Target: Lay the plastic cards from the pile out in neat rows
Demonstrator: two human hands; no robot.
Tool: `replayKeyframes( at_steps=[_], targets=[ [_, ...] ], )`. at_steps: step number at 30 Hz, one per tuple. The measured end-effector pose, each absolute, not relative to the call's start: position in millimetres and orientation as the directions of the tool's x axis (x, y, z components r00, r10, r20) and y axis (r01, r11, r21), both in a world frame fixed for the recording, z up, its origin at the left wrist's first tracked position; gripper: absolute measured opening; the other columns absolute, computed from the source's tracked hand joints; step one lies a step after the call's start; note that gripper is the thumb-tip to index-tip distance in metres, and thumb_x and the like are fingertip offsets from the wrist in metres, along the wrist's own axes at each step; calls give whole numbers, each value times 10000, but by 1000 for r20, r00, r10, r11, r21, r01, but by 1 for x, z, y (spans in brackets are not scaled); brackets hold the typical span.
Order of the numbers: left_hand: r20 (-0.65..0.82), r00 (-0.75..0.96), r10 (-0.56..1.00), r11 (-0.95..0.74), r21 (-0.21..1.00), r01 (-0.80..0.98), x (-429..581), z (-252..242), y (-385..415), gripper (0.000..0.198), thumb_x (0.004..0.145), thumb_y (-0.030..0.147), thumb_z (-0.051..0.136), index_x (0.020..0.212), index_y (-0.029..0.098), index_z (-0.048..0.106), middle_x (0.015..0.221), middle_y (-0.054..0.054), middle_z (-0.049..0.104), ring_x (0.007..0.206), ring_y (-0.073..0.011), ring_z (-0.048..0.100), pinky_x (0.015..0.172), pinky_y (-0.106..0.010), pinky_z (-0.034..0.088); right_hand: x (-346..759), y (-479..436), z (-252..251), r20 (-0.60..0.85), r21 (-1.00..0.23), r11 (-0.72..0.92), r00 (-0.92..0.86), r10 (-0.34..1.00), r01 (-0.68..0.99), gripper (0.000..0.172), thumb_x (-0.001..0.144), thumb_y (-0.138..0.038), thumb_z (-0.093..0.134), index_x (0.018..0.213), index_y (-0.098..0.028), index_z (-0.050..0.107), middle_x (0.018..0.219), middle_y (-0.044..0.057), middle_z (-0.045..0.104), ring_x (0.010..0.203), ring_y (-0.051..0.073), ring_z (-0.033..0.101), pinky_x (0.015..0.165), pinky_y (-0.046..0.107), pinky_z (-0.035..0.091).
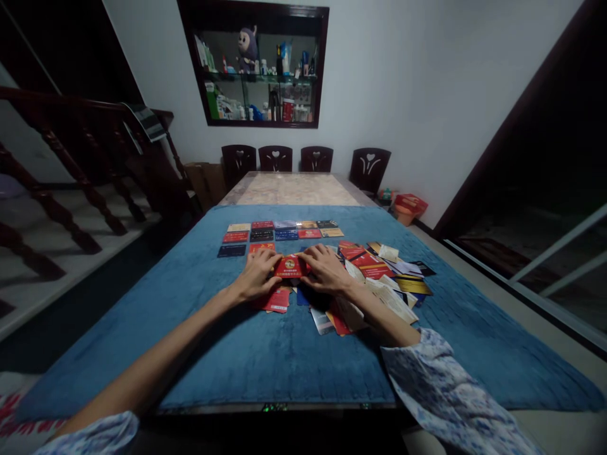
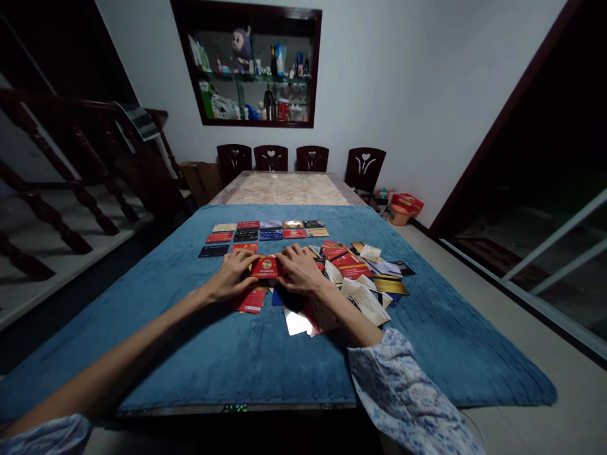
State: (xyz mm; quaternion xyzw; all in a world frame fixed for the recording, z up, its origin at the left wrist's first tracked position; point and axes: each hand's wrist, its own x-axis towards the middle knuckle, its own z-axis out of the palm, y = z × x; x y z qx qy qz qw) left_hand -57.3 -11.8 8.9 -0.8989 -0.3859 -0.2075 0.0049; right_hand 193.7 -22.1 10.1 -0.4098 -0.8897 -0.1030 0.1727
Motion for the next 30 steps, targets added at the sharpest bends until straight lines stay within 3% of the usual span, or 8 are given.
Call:
replayKeyframes(
  at_steps=[8,18,25,30],
  targets=[
    [349,653,672,-725,131,676,-39,18,4,424,847,302,657,1251,192,591,1230,-135,584,1170,-321,458,946,-502,391,212,-10,22,328,42,640,-616,716,767,514,880,-468,615,1305,-178,596,1207,164,584,1096,296,456,810,391,427],
    [236,636,735,-667,82,741,-7,38,22,389,862,314,611,1235,202,611,1261,-141,567,1211,-339,430,945,-515,380,235,16,37,233,55,634,-628,743,771,365,899,-439,582,1157,-193,661,1194,145,592,1086,278,472,895,409,417],
    [194,653,732,-669,26,742,6,40,46,379,881,340,596,1223,176,609,1277,-153,565,1211,-340,438,946,-518,386,247,42,39,187,105,601,-609,771,793,465,870,-457,613,1250,-190,631,1209,156,587,1100,301,448,853,395,406],
    [157,646,747,-654,6,756,17,41,65,401,883,351,609,1245,179,599,1290,-167,556,1233,-355,425,951,-536,389,253,59,47,140,126,599,-612,778,791,416,880,-432,609,1219,-192,639,1239,158,582,1134,300,441,816,359,394]
  ],
)
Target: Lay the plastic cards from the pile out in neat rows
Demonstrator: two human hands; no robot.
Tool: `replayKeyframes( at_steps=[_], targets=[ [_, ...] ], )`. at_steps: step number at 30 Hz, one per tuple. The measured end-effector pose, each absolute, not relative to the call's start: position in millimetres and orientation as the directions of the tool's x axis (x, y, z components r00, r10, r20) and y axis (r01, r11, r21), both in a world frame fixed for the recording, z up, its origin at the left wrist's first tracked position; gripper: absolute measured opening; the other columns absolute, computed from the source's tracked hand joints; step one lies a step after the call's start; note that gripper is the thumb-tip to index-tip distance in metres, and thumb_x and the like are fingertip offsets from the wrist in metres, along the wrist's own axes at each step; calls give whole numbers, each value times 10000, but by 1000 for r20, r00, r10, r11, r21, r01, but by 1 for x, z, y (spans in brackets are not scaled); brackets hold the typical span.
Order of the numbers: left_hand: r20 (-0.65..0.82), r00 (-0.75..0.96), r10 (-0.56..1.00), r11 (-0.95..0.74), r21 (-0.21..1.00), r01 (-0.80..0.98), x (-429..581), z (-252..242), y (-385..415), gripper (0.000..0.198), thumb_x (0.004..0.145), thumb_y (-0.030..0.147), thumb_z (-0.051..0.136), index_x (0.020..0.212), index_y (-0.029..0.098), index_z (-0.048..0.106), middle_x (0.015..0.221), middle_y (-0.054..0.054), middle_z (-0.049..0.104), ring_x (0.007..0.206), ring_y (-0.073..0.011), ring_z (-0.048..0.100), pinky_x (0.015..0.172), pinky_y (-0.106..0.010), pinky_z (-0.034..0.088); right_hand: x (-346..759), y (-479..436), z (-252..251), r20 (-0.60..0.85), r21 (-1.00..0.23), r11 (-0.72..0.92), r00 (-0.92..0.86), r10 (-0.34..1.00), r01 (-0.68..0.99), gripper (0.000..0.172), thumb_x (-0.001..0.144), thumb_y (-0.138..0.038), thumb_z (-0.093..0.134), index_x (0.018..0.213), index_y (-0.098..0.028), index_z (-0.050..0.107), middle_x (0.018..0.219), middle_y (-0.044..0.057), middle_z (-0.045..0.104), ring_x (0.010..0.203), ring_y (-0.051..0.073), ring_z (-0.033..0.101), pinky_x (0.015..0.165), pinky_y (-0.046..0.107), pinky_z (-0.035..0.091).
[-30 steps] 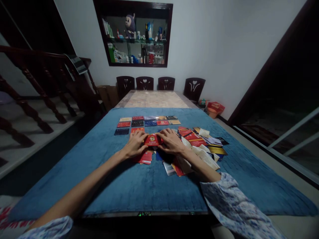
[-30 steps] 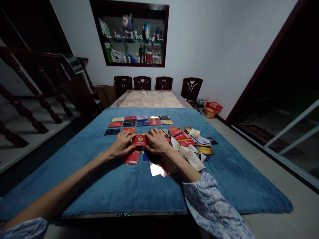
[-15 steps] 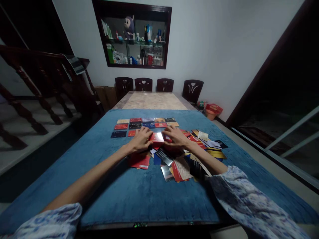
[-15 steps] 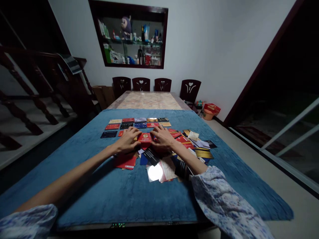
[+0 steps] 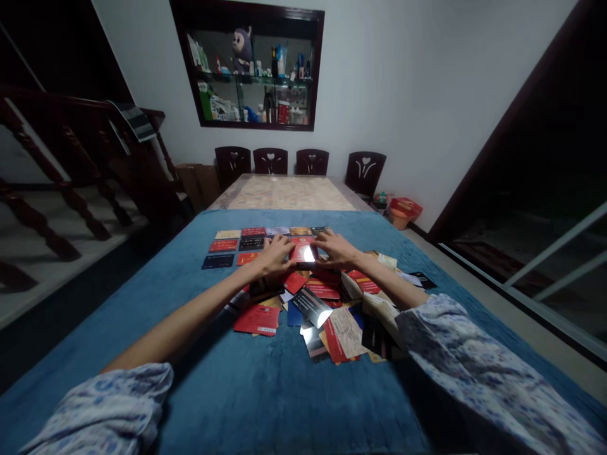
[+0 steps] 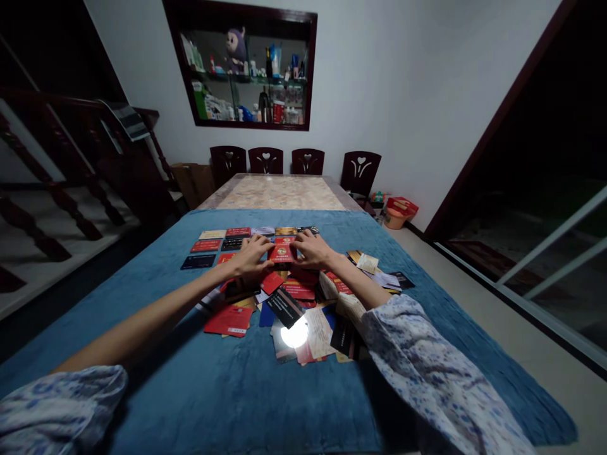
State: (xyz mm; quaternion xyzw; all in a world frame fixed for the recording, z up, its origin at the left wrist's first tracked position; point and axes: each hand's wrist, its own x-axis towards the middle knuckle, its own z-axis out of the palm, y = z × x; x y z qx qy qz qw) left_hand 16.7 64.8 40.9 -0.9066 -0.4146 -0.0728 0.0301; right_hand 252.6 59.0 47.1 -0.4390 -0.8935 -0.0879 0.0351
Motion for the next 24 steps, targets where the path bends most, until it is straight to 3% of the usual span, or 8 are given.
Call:
replayKeyframes(
  at_steps=[15,24],
  targets=[
    [141,585,799,-595,42,803,41,35,116,414,865,321,597,1265,217,598,1351,-155,529,1271,-367,405,982,-569,374,257,112,55,7,164,536,-544,839,828,354,862,-368,645,1166,-186,649,1255,166,569,1125,305,464,794,326,406],
    [95,547,832,-546,-32,837,55,33,137,383,848,267,572,1216,169,617,1330,-177,554,1289,-389,389,990,-581,367,250,133,57,-84,147,471,-464,882,870,405,864,-357,632,1243,-213,644,1303,165,563,1198,334,453,833,359,423]
  ],
)
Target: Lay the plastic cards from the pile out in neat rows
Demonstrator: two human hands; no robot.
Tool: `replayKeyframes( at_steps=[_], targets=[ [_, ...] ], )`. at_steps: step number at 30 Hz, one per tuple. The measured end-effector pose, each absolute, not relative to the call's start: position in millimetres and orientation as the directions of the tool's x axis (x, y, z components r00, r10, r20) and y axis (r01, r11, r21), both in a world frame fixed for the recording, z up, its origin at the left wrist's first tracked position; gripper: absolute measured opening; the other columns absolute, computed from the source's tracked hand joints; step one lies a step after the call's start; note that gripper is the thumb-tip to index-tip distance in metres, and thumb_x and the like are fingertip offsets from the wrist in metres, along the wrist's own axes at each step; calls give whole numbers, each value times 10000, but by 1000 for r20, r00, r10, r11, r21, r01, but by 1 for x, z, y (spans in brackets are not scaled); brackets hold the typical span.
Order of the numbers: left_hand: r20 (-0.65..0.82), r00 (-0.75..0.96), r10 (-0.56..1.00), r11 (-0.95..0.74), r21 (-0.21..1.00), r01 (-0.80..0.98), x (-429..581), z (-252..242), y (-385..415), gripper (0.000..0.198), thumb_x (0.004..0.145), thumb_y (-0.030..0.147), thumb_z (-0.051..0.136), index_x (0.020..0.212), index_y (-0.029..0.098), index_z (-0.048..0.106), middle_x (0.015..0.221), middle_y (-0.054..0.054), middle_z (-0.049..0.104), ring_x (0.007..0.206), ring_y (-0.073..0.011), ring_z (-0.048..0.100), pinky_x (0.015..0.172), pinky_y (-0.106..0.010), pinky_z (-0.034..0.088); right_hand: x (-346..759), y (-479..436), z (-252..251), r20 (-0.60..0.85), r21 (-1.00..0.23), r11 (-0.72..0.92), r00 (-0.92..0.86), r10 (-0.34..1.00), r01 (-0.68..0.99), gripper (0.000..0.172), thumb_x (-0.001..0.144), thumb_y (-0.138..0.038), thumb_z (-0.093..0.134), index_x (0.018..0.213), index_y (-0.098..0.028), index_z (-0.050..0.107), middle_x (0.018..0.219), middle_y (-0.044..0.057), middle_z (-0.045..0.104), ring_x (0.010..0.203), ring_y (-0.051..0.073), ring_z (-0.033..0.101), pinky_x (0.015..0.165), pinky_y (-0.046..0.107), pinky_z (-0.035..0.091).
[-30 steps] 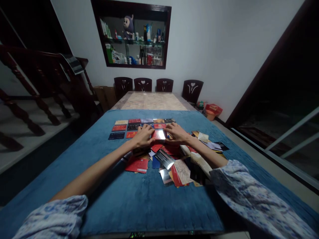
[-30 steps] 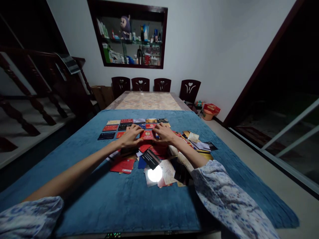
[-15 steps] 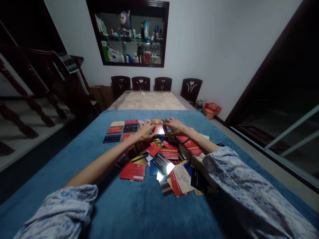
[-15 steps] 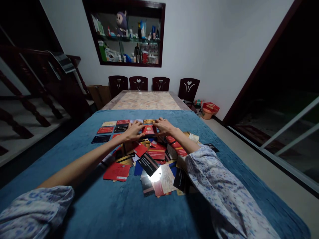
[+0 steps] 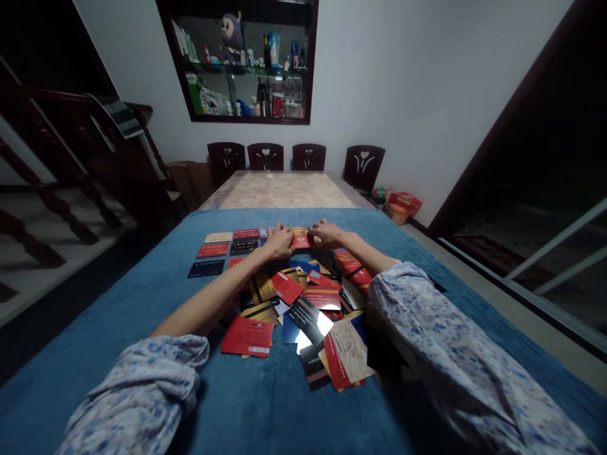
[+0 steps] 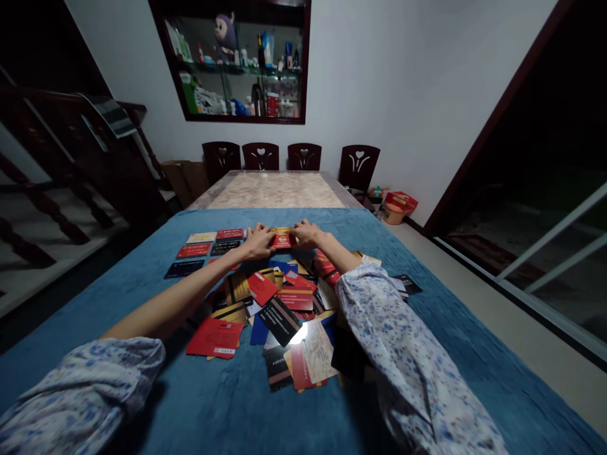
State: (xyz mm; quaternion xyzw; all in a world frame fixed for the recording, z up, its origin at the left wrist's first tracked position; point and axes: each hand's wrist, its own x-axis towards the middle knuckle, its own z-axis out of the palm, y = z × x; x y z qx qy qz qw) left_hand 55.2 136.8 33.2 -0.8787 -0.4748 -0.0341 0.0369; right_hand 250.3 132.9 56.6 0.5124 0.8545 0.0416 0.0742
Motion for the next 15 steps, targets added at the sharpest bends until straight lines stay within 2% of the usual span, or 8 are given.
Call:
replayKeyframes(
  at_steps=[15],
  targets=[
    [42,539,841,-539,-12,842,58,23,153,345,813,250,577,1143,180,654,1284,-174,595,1247,-411,416,982,-607,353,252,162,38,-134,130,462,-446,885,877,478,835,-376,618,1302,-271,621,1341,104,594,1241,334,469,859,377,427]
  ],
)
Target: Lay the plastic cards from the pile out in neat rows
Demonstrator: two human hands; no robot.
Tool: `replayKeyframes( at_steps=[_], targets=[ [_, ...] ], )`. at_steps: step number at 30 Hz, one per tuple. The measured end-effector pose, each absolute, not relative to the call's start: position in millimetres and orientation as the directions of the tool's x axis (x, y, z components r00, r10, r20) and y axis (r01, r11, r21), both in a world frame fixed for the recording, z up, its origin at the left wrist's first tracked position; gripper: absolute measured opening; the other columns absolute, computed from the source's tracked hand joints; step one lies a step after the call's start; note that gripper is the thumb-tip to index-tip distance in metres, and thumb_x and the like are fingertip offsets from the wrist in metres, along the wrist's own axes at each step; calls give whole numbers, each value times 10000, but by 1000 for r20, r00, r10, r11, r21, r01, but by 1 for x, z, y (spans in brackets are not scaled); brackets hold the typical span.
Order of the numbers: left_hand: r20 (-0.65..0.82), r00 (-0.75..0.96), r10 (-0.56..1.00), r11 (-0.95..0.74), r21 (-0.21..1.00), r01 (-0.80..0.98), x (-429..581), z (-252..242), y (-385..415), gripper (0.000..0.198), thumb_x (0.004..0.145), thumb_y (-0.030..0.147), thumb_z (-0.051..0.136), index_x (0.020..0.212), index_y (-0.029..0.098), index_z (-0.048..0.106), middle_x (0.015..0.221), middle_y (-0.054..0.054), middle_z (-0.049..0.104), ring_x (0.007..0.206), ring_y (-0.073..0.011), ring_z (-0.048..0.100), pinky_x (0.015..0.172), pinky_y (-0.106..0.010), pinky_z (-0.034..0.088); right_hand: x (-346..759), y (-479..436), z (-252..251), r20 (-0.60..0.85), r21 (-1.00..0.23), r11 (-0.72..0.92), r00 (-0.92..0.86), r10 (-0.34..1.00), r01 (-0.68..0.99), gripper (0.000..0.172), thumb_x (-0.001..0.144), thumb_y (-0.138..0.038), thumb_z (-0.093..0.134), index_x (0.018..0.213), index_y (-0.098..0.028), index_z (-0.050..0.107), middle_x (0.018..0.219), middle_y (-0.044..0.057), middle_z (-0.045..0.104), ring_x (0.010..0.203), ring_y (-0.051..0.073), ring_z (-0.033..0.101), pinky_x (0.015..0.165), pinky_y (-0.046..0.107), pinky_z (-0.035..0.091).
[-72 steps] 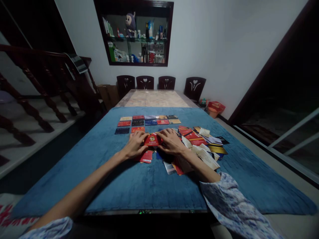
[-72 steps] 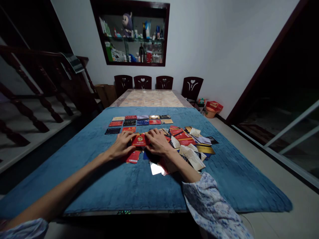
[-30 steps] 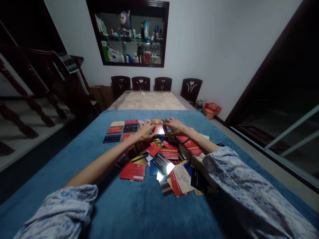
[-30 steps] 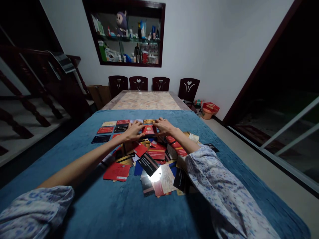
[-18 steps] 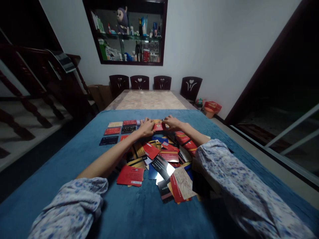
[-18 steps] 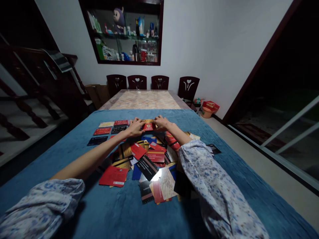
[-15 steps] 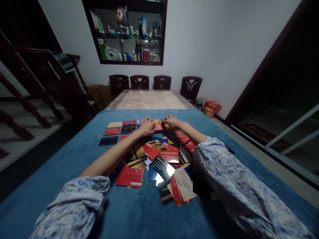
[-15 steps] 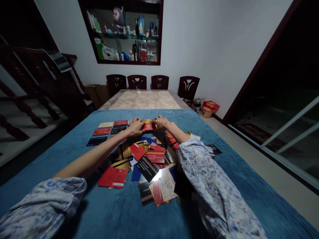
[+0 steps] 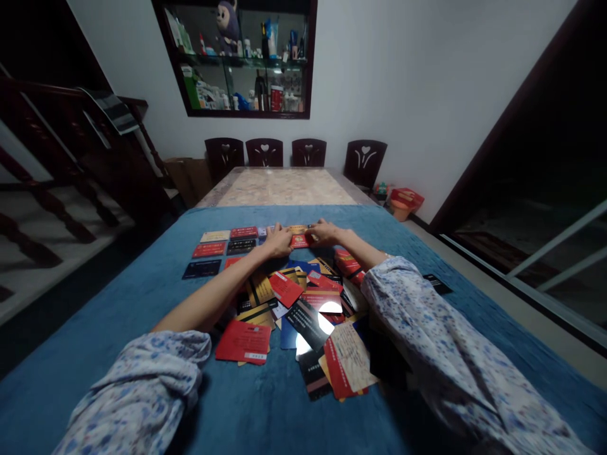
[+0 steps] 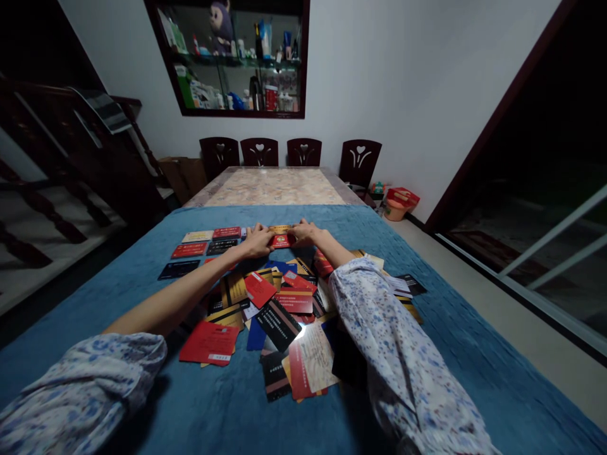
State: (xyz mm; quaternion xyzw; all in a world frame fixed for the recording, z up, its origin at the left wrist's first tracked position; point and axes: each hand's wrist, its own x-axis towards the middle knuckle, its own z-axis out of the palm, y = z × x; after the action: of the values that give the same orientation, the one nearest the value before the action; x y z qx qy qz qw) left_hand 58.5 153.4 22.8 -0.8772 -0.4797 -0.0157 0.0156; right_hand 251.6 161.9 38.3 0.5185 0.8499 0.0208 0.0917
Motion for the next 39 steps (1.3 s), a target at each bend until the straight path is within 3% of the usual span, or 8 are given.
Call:
replayKeyframes(
  at_steps=[6,19,29,39],
  targets=[
    [9,527,850,-527,-16,850,60,21,159,340,821,270,581,1141,184,660,1279,-171,608,1246,-413,422,980,-593,361,249,164,37,-141,123,461,-444,885,879,399,826,-360,609,1210,-270,668,1300,107,634,1206,338,502,862,396,457],
    [-10,536,844,-536,-35,843,62,23,157,351,815,235,553,1147,185,654,1292,-179,577,1252,-408,417,977,-610,371,249,164,33,-113,145,465,-452,885,873,389,827,-319,585,1202,-260,673,1275,96,650,1180,328,531,846,382,467],
    [62,619,783,-608,-136,782,58,26,142,382,804,182,551,1178,167,628,1278,-184,567,1254,-385,417,977,-578,369,246,161,38,-113,156,478,-466,878,864,380,825,-341,604,1188,-269,693,1252,93,670,1186,331,530,846,380,466],
    [141,640,755,-631,-107,768,32,33,120,463,818,113,504,1255,235,594,1336,-132,547,1267,-352,393,966,-536,353,250,151,41,-14,142,493,-496,868,858,458,856,-363,593,1298,-260,655,1294,97,657,1195,303,525,851,347,430]
  ],
)
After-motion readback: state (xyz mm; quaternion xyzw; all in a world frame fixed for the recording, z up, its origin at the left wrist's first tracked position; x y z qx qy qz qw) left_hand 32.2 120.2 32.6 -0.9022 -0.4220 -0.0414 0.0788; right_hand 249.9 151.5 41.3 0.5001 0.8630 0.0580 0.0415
